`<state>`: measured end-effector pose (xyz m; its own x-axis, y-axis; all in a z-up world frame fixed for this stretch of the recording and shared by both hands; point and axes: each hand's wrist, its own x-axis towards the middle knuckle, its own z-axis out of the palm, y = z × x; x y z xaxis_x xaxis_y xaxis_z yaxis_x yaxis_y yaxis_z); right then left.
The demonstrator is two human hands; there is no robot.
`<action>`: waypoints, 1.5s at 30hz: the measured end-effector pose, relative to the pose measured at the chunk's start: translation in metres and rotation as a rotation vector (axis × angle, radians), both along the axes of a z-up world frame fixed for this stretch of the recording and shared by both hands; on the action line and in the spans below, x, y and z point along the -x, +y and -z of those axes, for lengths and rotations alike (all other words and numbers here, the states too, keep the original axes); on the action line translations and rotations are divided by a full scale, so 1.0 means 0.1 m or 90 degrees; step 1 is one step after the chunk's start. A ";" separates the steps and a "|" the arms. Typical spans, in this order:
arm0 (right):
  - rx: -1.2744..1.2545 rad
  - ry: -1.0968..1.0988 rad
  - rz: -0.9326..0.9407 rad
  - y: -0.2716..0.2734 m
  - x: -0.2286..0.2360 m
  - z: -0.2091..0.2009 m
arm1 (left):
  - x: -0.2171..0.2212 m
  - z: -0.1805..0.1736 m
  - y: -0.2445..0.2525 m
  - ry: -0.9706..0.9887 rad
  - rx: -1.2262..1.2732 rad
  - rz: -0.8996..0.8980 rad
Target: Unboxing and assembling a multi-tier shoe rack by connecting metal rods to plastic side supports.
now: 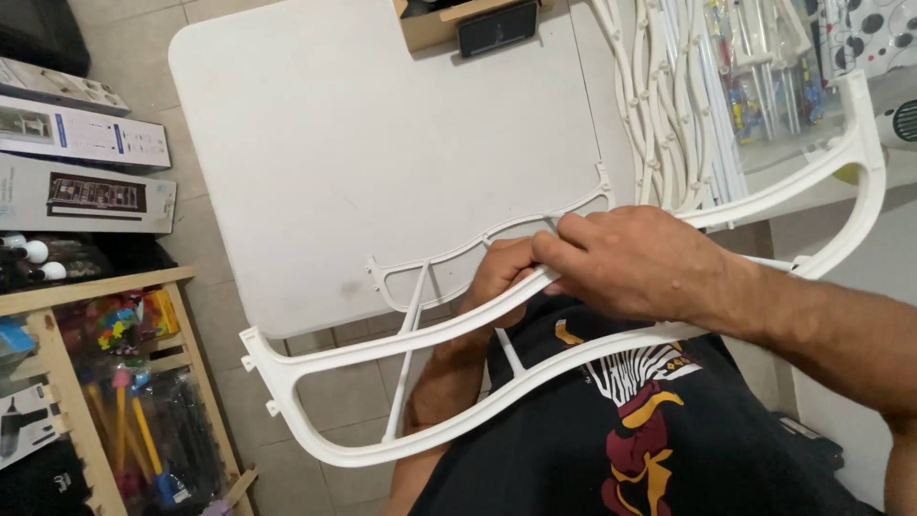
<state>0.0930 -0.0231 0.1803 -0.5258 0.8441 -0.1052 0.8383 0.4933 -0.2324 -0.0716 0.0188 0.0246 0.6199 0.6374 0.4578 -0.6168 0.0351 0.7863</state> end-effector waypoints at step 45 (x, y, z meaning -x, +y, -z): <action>-0.155 0.061 0.031 -0.66 -0.39 0.37 | -0.04 0.01 -0.69 -0.029 -0.064 -0.182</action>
